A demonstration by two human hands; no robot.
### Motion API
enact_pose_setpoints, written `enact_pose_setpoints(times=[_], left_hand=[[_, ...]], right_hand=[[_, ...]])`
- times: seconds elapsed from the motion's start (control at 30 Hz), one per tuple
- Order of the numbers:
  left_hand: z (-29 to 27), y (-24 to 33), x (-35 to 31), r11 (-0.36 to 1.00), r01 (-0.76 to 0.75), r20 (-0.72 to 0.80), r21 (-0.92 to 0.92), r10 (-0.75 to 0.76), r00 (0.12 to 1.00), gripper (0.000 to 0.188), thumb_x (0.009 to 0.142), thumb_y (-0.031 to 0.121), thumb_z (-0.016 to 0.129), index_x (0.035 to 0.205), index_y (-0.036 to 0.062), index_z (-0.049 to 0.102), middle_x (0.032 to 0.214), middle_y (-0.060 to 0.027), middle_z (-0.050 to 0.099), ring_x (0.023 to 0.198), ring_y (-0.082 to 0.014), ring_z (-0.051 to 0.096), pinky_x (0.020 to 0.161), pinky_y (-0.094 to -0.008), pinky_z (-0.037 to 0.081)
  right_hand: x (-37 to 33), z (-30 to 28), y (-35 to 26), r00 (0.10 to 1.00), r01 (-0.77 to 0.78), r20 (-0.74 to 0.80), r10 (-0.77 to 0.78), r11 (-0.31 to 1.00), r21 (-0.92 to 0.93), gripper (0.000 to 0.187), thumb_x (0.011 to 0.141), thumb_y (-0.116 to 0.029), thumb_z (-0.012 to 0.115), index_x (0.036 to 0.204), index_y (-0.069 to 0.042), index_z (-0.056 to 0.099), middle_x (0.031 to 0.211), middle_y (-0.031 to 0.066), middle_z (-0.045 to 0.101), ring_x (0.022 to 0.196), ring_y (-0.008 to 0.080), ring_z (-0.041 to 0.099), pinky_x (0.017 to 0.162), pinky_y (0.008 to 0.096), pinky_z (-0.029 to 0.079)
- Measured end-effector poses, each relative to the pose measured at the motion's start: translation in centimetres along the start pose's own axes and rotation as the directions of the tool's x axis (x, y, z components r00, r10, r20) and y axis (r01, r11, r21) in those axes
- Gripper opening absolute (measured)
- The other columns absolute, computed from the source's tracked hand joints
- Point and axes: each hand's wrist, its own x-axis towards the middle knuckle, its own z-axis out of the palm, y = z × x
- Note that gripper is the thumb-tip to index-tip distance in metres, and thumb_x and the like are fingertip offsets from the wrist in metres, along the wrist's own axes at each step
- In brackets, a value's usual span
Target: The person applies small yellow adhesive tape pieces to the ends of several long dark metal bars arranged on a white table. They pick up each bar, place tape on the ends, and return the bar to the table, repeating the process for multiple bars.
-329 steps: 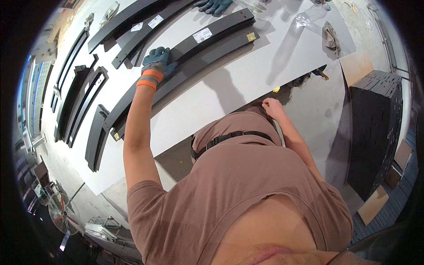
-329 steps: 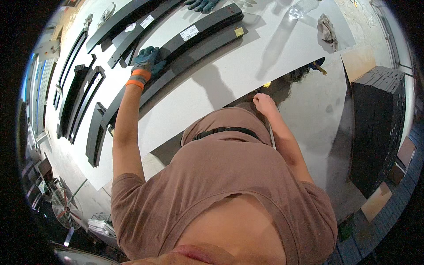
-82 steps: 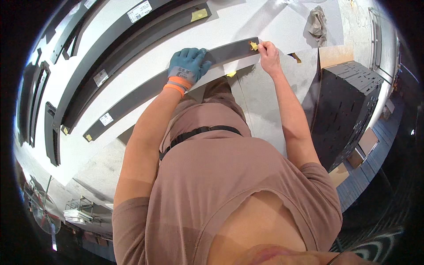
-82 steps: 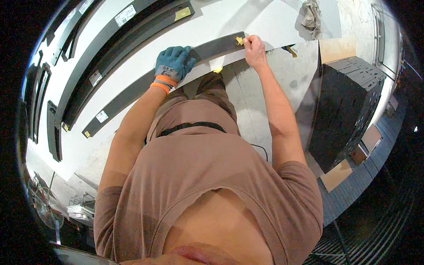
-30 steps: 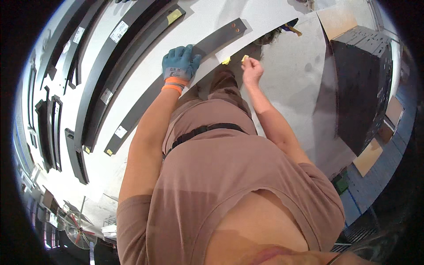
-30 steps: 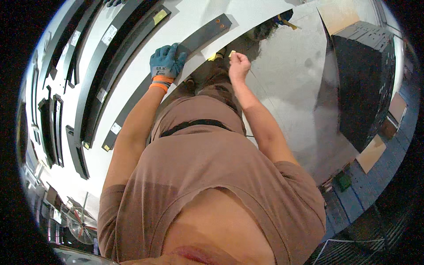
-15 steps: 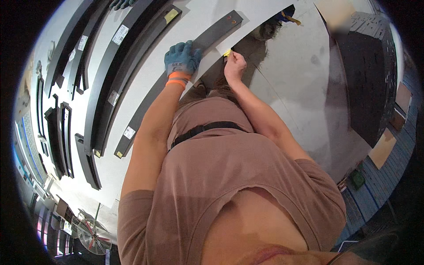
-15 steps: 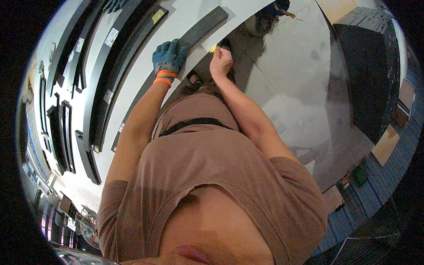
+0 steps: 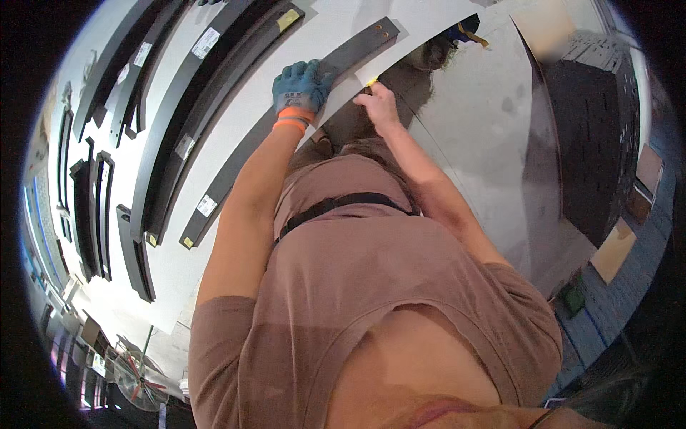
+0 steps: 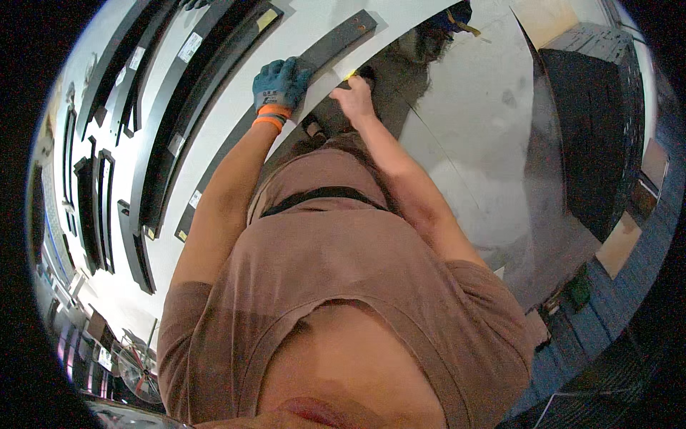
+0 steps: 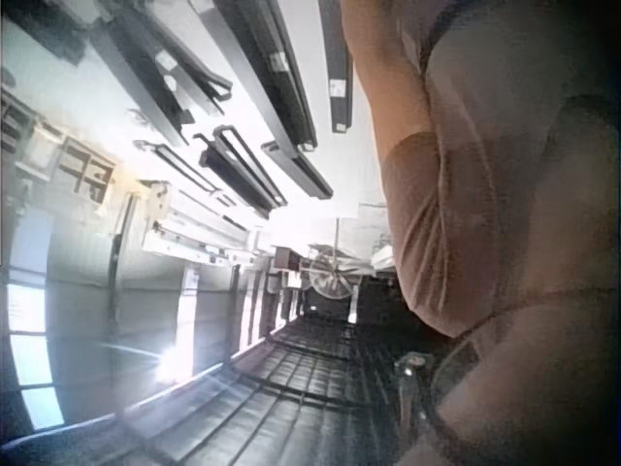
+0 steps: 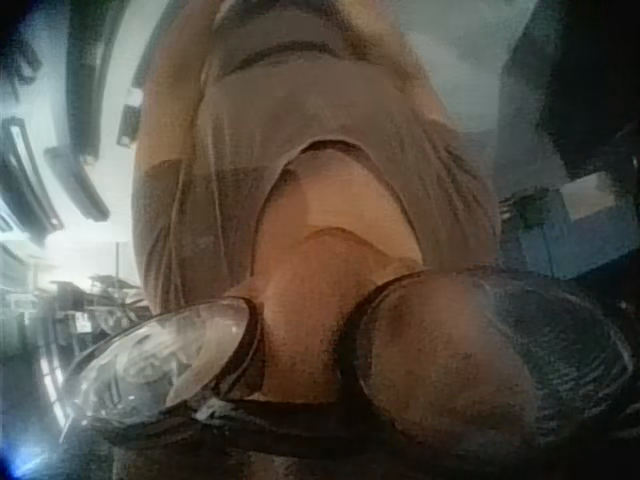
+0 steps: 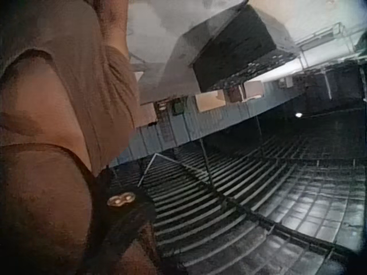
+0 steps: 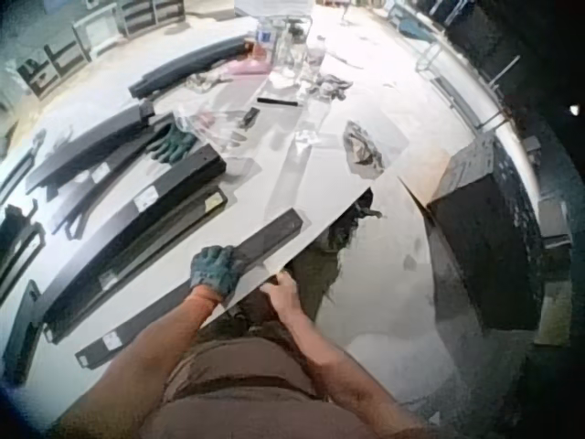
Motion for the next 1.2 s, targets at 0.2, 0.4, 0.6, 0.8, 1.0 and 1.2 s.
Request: enact_pose_setpoints(times=[0.2, 0.4, 0.6, 0.8, 1.0, 1.2], left_hand=[[-0.6, -0.9, -0.8, 0.998, 0.005, 0.042, -0.063, -0.002, 0.999, 0.072, 0.087, 0.063, 0.068, 0.138, 0.0124, 0.06, 0.132, -0.0145, 0.064, 0.12, -0.0363, 0.06, 0.105, -0.0486, 0.046], [-5.7, -3.8, -5.6, 0.991, 0.066, 0.246, 0.119, -0.094, 0.965, 0.073, 0.079, 0.063, 0.074, 0.125, 0.007, 0.064, 0.13, -0.0159, 0.059, 0.12, -0.0366, 0.054, 0.106, -0.0486, 0.045], [-8.7, -4.1, -5.2, 0.964, 0.267, 0.416, 0.009, -0.246, 0.875, 0.068, 0.082, 0.061, 0.075, 0.116, 0.002, 0.067, 0.123, -0.0226, 0.064, 0.113, -0.0418, 0.063, 0.097, -0.0496, 0.052], [-24.6, -4.8, -4.7, 0.991, 0.133, 0.047, -0.015, -0.132, 0.99, 0.042, 0.089, 0.035, 0.078, 0.121, 0.0111, 0.065, 0.103, -0.0175, 0.074, 0.092, -0.0341, 0.073, 0.078, -0.044, 0.06], [-39.1, -18.2, -11.6, 0.979, 0.2, -0.629, -0.043, -0.183, 0.756, 0.045, 0.085, 0.037, 0.083, 0.114, 0.0057, 0.069, 0.095, -0.0136, 0.075, 0.082, -0.0259, 0.075, 0.07, -0.0362, 0.063], [-48.1, -22.0, -16.8, 0.884, 0.257, -0.882, -0.39, -0.438, 0.17, 0.063, 0.076, 0.045, 0.091, 0.113, -0.0019, 0.071, 0.102, -0.0193, 0.075, 0.08, -0.0279, 0.076, 0.067, -0.0369, 0.067]], right_hand=[[-0.3, -6.7, -2.1, 0.998, 0.058, 0.033, -0.048, 0.78, -0.623, 0.038, 0.092, -0.018, 0.072, 0.125, 0.001, 0.072, 0.1, 0.0112, 0.077, 0.095, 0.0166, 0.072, 0.085, 0.0326, 0.056], [0.4, -4.4, -4.4, 0.99, 0.08, 0.132, -0.047, 0.964, -0.255, 0.028, 0.1, -0.024, 0.068, 0.107, 0.002, 0.076, 0.095, 0.0068, 0.076, 0.087, 0.0121, 0.069, 0.077, 0.0261, 0.054], [-0.5, -2.0, -5.3, 0.949, 0.217, 0.216, -0.229, 0.973, 0.076, 0.038, 0.11, -0.026, 0.05, 0.102, 0.006, 0.071, 0.091, 0.0095, 0.073, 0.085, 0.0159, 0.068, 0.077, 0.029, 0.054], [-3.7, 2.0, -10.2, 0.928, 0.241, 0.233, -0.29, 0.946, 0.217, 0.031, 0.107, -0.023, 0.055, 0.106, 0.004, 0.07, 0.098, 0.0111, 0.075, 0.088, 0.0167, 0.071, 0.079, 0.0298, 0.056], [-4.4, 3.2, -13.4, 0.869, 0.187, 0.406, -0.283, 0.947, 0.261, 0.028, 0.108, -0.022, 0.053, 0.103, 0.002, 0.067, 0.085, 0.006, 0.068, 0.074, 0.0117, 0.062, 0.069, 0.0277, 0.054], [-4.8, 2.9, -13.5, 0.884, 0.217, 0.365, -0.292, 0.948, 0.233, 0.039, 0.109, -0.028, 0.047, 0.078, -0.005, 0.052, 0.07, -0.0003, 0.05, 0.061, 0.0093, 0.048, 0.06, 0.0285, 0.049]])
